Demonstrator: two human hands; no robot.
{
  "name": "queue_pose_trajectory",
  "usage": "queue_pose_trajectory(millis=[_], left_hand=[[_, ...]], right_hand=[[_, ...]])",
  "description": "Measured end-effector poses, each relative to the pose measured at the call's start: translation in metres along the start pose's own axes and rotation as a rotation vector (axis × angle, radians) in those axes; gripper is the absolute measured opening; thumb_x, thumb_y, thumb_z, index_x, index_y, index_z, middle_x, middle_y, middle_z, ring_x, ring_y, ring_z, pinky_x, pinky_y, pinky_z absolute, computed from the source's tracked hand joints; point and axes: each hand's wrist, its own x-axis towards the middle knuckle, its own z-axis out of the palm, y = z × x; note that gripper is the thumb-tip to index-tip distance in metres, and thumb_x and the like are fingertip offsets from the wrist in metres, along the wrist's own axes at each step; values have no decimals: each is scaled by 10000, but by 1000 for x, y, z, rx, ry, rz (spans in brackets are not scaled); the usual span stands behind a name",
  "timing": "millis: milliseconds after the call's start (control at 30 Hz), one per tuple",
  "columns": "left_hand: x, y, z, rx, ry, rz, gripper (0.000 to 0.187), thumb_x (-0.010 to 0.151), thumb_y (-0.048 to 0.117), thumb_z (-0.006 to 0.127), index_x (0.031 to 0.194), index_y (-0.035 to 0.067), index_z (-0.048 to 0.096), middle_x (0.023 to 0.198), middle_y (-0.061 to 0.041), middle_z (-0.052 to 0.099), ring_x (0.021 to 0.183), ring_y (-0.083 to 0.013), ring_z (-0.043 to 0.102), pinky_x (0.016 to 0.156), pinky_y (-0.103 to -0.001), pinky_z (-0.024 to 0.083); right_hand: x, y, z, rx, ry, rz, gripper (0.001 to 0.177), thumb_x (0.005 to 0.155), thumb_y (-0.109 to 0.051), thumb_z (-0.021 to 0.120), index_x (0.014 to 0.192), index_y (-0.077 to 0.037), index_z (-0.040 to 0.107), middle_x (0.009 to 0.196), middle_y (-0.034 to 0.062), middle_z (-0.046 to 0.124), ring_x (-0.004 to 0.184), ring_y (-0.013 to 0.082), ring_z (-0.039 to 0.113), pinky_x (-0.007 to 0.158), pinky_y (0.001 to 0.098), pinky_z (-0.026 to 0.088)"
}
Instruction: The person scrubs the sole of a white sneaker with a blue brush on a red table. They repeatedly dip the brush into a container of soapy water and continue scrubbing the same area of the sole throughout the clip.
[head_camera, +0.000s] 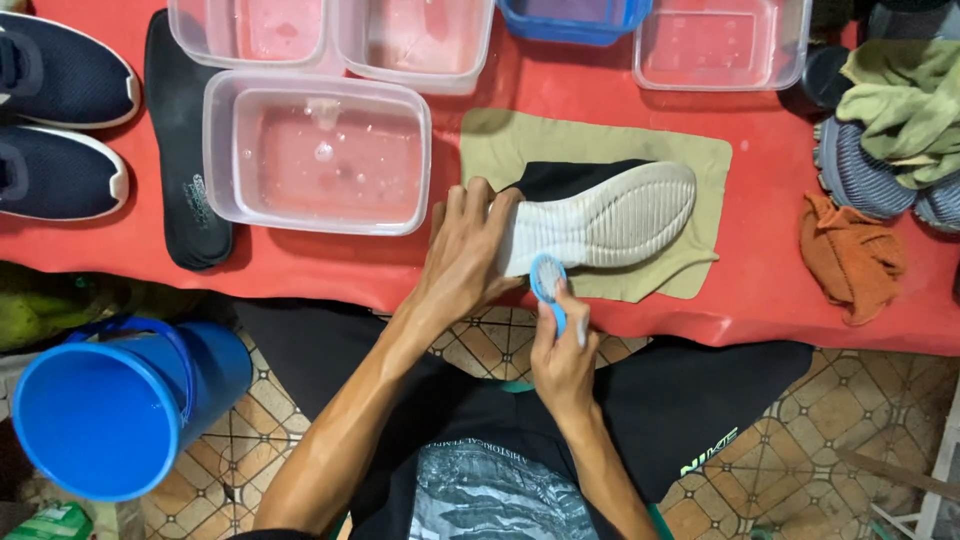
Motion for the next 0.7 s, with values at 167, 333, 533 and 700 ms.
queue_pose_trajectory(millis=[167,333,533,700], left_hand=[[-2,0,-1,0,-8,17,1002,494,130,988,1362,28,497,1085,-155,428,976,-365,432,876,-640,423],[4,-2,1,-12,-2,-2,1010,474,72,987,1367,43,516,1095,-151,439,998,-350,440,919,-655,427],[1,-1,1,-34,21,-30,967,490,28,978,1353,16,541,1090,-183,455,1008,-351,435,936,-715,419],[4,-4,1,32,-35,18,1042,498,151,987,1392,67,458,1097,-135,407,997,-364,429,909,-645,416]], right_hand=[[7,-9,0,43,14,-7,216,1041,-183,550,1166,-11,579,985,336,711,778,487,707,536,457,554],[14,-12,0,70,13,-15,183,1042,-176,532,1151,-32,558,961,333,720,746,480,717,527,469,553],[-1,-5,1,61,-16,22,219,1028,-174,561,1160,1,568,1015,332,718,800,482,719,551,471,559],[10,-13,-9,45,5,-2,172,1048,-181,527,1140,-40,562,852,316,710,656,482,690,447,412,466]])
